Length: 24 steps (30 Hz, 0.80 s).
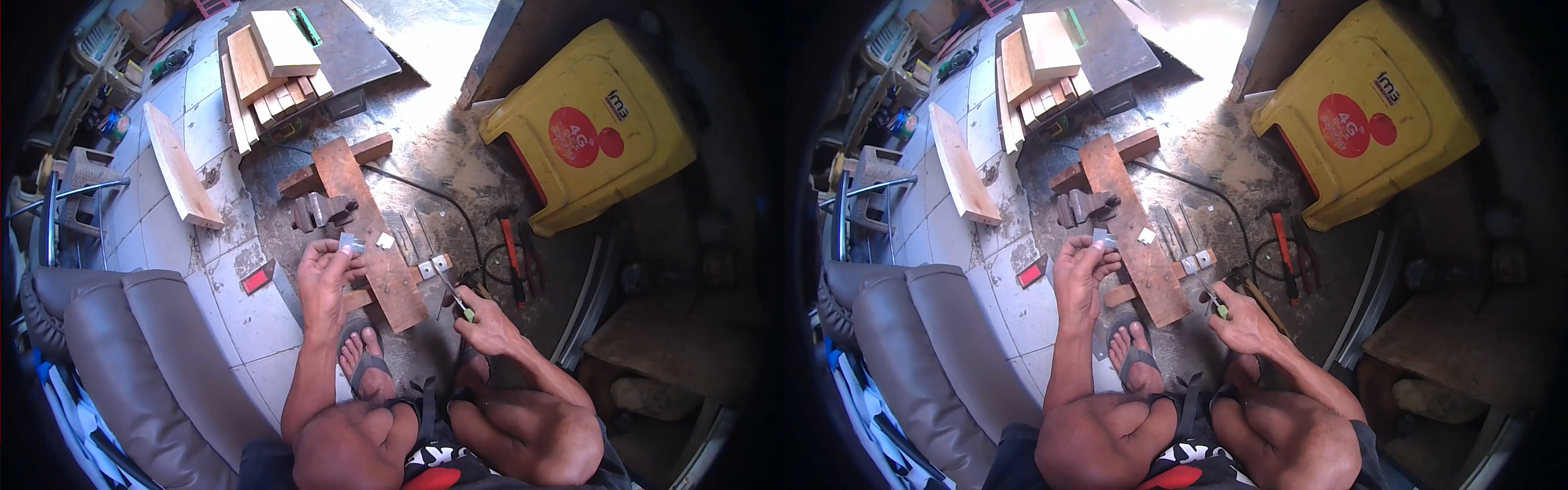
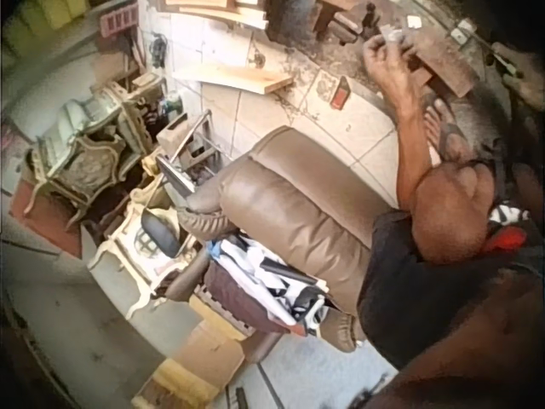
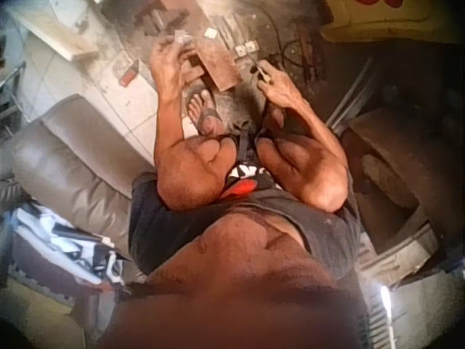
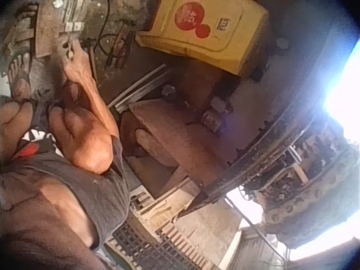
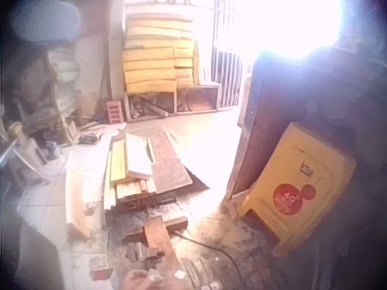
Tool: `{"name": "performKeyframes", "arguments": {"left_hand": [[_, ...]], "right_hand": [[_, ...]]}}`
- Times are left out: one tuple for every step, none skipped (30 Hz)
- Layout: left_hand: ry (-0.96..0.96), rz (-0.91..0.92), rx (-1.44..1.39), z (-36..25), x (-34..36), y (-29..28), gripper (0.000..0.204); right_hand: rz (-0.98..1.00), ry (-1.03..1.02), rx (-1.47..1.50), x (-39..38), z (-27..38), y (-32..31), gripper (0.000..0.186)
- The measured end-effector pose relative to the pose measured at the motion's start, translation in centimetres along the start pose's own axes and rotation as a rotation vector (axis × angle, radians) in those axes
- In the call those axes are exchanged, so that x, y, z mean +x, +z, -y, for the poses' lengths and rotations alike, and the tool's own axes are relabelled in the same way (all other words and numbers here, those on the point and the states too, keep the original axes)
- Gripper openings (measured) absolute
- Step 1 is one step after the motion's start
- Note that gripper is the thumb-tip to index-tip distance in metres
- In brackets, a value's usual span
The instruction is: The person manipulates a small metal hinge component, uses scissors to trim a small green plastic piece, hammers the hinge pin area, and fits the component into a metal frame channel.
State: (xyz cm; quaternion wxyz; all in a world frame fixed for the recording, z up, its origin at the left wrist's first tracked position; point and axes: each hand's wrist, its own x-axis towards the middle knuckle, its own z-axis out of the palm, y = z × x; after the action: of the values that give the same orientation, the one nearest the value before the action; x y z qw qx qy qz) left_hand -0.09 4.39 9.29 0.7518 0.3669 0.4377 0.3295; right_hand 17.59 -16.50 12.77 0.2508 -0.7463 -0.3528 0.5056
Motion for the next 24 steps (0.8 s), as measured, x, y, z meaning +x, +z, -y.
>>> {"name": "performKeyframes", "arguments": {"left_hand": [[-0.023, -0.001, 0.0, 0.1, -0.2, -0.5, 0.02], [-0.046, -0.001, 0.001, 0.3, -0.3, -0.9, 0.02], [-0.094, 0.002, -0.03, 1.0, -0.4, -1.3, 0.02], [-0.14, 0.005, -0.061, 1.6, -0.4, -1.4, 0.02], [-0.186, 0.01, -0.093, 2.3, -0.3, -1.5, 0.021], [-0.207, -0.01, -0.071, 2.9, -0.1, -1.7, 0.022], [-0.196, -0.017, -0.064, 3.3, 0.1, -1.6, 0.022], [-0.186, -0.024, -0.057, 3.7, 0.3, -1.6, 0.023], [-0.175, -0.03, -0.05, 4.0, 0.6, -1.6, 0.023], [-0.189, -0.016, -0.032, 4.4, 0.8, -1.6, 0.023], [-0.203, -0.002, -0.013, 4.6, 1.0, -1.5, 0.024], [-0.216, 0.012, 0.005, 4.9, 1.2, -1.5, 0.024], [-0.231, 0.004, 0.022, 5.1, 1.2, -1.3, 0.025], [-0.247, -0.005, 0.039, 5.3, 1.2, -1.2, 0.025], [-0.262, -0.015, 0.055, 5.4, 1.2, -1.1, 0.025], [-0.27, -0.019, 0.074, 5.6, 1.3, -1.1, 0.026], [-0.279, -0.024, 0.094, 5.8, 1.4, -1.1, 0.026], [-0.287, -0.029, 0.113, 6.0, 1.5, -1.1, 0.026], [-0.304, -0.034, 0.106, 6.0, 1.5, -1.0, 0.026], [-0.321, -0.038, 0.099, 6.1, 1.5, -0.9, 0.026], [-0.338, -0.043, 0.092, 6.1, 1.5, -0.8, 0.026], [-0.329, -0.044, 0.092, 6.2, 1.6, -0.8, 0.026], [-0.321, -0.046, 0.092, 6.2, 1.6, -0.7, 0.026], [-0.312, -0.047, 0.092, 6.3, 1.6, -0.6, 0.026]], "right_hand": [[0.019, 0.033, -0.007, 0.1, 0.0, -0.1, 0.04], [0.028, 0.053, -0.022, 0.2, -0.1, -0.1, 0.04], [0.023, 0.028, -0.029, 0.4, -0.5, 0.0, 0.041], [0.017, 0.001, -0.036, 0.7, -1.0, 0.2, 0.041], [0.01, -0.025, -0.044, 1.0, -1.4, 0.4, 0.042], [0.016, -0.026, -0.075, 1.3, -1.7, 0.6, 0.042], [0.023, -0.026, -0.106, 1.7, -1.8, 0.7, 0.043], [0.029, -0.026, -0.136, 1.9, -1.7, 0.8, 0.043], [0.032, -0.032, -0.127, 1.8, -1.6, 0.9, 0.044], [0.034, -0.036, -0.119, 1.7, -1.3, 0.8, 0.044], [0.035, -0.04, -0.111, 1.6, -1.1, 0.8, 0.044], [0.037, -0.033, -0.114, 1.7, -1.2, 0.9, 0.045], [0.04, -0.026, -0.117, 1.8, -1.5, 0.9, 0.045], [0.042, -0.02, -0.119, 1.8, -1.6, 0.9, 0.045], [0.041, -0.022, -0.115, 1.8, -1.7, 0.8, 0.045], [0.039, -0.024, -0.109, 1.8, -1.9, 0.8, 0.044], [0.037, -0.026, -0.104, 1.9, -2.0, 0.8, 0.044], [0.034, -0.032, -0.106, 1.9, -2.1, 0.8, 0.043], [0.031, -0.039, -0.108, 1.9, -2.2, 0.8, 0.041], [0.028, -0.045, -0.11, 1.9, -2.3, 0.8, 0.04], [0.035, -0.034, -0.107, 1.9, -2.3, 0.9, 0.039], [0.043, -0.025, -0.103, 2.0, -2.3, 0.9, 0.038], [0.051, -0.015, -0.099, 2.0, -2.3, 0.9, 0.037], [0.055, -0.019, -0.102, 2.0, -2.2, 1.0, 0.036]]}}
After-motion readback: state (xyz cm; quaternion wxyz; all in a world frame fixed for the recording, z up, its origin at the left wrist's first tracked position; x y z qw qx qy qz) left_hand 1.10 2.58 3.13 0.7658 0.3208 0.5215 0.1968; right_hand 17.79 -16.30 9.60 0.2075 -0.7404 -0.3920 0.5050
